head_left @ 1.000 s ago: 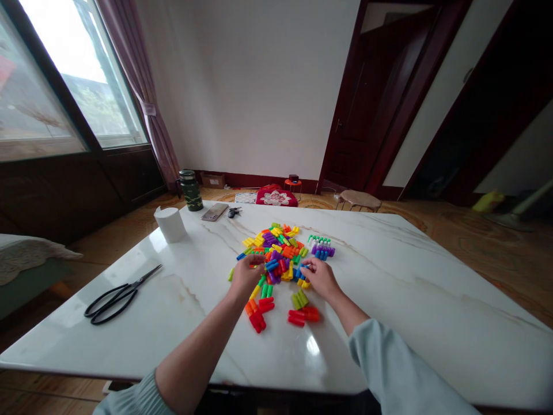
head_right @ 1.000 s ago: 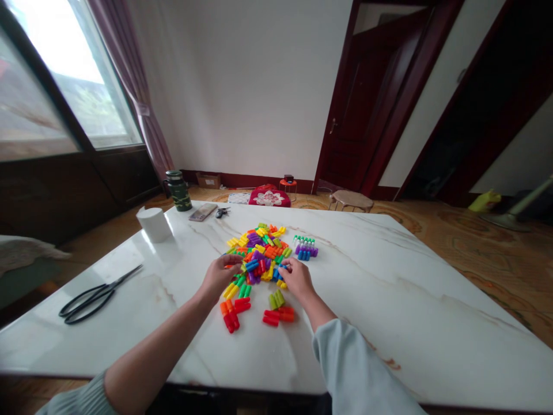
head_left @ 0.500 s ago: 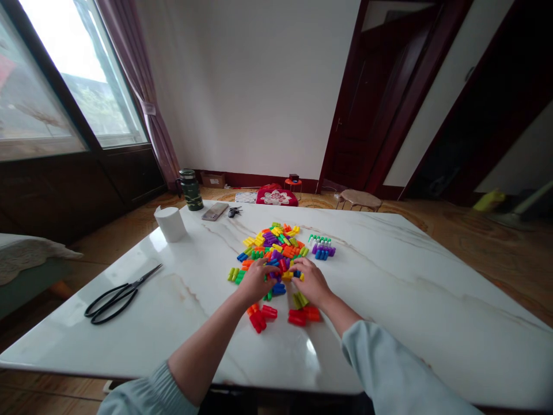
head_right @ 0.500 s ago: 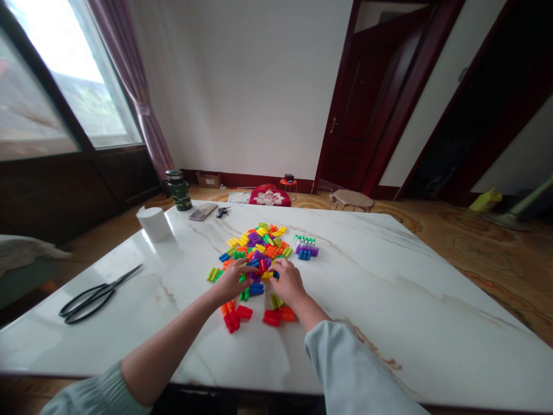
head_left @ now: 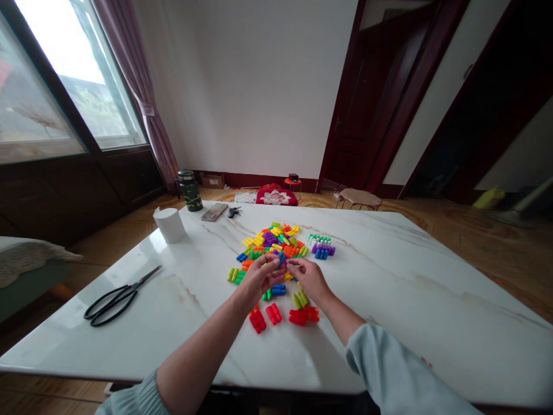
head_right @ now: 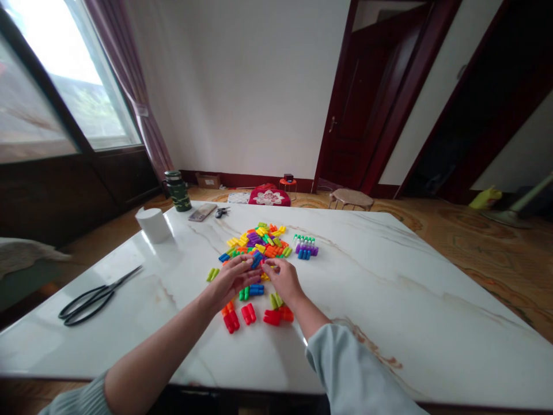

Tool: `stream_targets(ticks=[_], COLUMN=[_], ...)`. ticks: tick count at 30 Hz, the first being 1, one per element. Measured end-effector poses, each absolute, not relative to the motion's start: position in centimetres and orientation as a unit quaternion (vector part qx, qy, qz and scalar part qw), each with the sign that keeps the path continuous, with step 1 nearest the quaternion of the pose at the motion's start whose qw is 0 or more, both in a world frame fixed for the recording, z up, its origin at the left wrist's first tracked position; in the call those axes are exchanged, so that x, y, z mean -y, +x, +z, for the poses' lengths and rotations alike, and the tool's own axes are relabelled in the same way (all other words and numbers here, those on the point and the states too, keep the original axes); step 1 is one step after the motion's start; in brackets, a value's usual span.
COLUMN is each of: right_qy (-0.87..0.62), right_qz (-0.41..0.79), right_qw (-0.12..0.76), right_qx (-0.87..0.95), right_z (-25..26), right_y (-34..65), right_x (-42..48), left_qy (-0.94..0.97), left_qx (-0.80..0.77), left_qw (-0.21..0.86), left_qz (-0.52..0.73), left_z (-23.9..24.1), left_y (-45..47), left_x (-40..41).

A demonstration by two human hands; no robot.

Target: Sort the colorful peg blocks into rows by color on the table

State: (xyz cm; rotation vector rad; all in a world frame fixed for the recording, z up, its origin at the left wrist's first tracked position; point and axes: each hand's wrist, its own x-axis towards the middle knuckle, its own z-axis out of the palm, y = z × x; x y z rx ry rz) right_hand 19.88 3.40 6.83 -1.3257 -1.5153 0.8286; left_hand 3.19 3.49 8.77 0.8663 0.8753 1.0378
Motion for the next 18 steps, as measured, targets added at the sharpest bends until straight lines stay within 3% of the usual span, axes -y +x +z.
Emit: stream_targets(ticks=[7,18], right_qy=[-0.474,-0.485], right_qz=[0.453,0.435], right_qw=[0.513,0.538], right_qx=[0.555,0.535], right_z=[7.7,7.7], right_y=[19.0,19.2], right_x=[-2.8,-2.9], left_qy=[0.324,0.345], left_qx=[-0.361,-0.317], left_qw=[0.741,0.764], left_qz=[0.465,0.444], left_z=[10.1,9.9], left_y=[3.5,3.7], left_x=[-2.3,-1.8])
